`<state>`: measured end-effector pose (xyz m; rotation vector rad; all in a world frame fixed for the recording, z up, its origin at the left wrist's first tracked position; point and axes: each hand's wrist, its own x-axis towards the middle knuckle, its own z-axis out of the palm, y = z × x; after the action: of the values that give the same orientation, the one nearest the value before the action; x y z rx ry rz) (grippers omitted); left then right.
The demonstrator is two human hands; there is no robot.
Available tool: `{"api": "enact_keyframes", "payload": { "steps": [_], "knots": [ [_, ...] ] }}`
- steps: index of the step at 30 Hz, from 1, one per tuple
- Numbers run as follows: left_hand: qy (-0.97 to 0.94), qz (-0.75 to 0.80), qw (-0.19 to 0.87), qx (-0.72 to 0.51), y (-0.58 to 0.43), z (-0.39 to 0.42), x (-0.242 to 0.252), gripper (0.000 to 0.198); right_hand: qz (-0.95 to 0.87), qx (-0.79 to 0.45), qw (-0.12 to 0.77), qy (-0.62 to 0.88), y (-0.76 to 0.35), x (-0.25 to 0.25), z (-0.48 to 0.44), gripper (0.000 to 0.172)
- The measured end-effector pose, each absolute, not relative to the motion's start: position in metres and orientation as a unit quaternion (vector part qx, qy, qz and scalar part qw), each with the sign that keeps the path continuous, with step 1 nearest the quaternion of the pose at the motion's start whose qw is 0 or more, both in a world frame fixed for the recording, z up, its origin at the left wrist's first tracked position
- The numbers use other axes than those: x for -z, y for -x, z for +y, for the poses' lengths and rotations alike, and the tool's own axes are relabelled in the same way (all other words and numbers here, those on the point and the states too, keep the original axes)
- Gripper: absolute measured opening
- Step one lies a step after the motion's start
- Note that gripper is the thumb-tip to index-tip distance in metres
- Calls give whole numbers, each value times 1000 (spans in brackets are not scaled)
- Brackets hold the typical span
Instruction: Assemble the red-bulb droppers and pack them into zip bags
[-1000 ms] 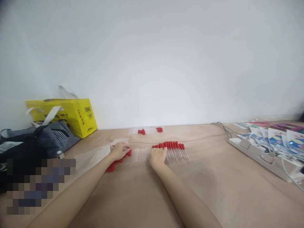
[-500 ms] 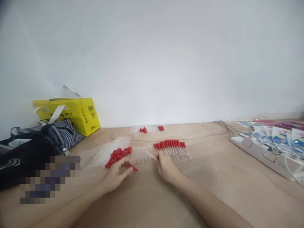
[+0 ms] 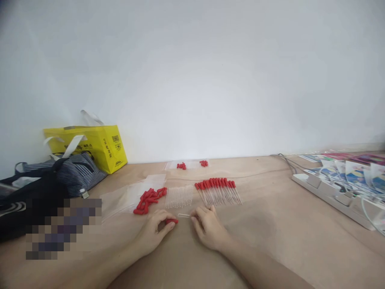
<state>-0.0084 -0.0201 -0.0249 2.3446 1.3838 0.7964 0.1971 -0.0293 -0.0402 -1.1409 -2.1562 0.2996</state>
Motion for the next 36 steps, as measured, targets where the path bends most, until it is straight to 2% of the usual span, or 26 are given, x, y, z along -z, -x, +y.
{"api": "enact_keyframes", "payload": {
  "steps": [7,12,19,28,36],
  "knots": [
    [-797,481,198,-307,4,-14,32,17,-798,-119,381,452,-193,43,-31,18],
    [-794,464,237,-313,8,-16,33,20,-817,-112,363,433,-188,44,-34,16],
    [-792,455,228,-337,6,-17,31,24,-839,-118,335,411,-186,40,-38,16],
    [-829,459,139,-289,3,-30,27,18,-869,-16,296,396,-193,34,-37,20],
    [-858,418,83,-286,-1,-37,24,17,-868,-15,312,387,-189,36,-40,20]
  ]
}}
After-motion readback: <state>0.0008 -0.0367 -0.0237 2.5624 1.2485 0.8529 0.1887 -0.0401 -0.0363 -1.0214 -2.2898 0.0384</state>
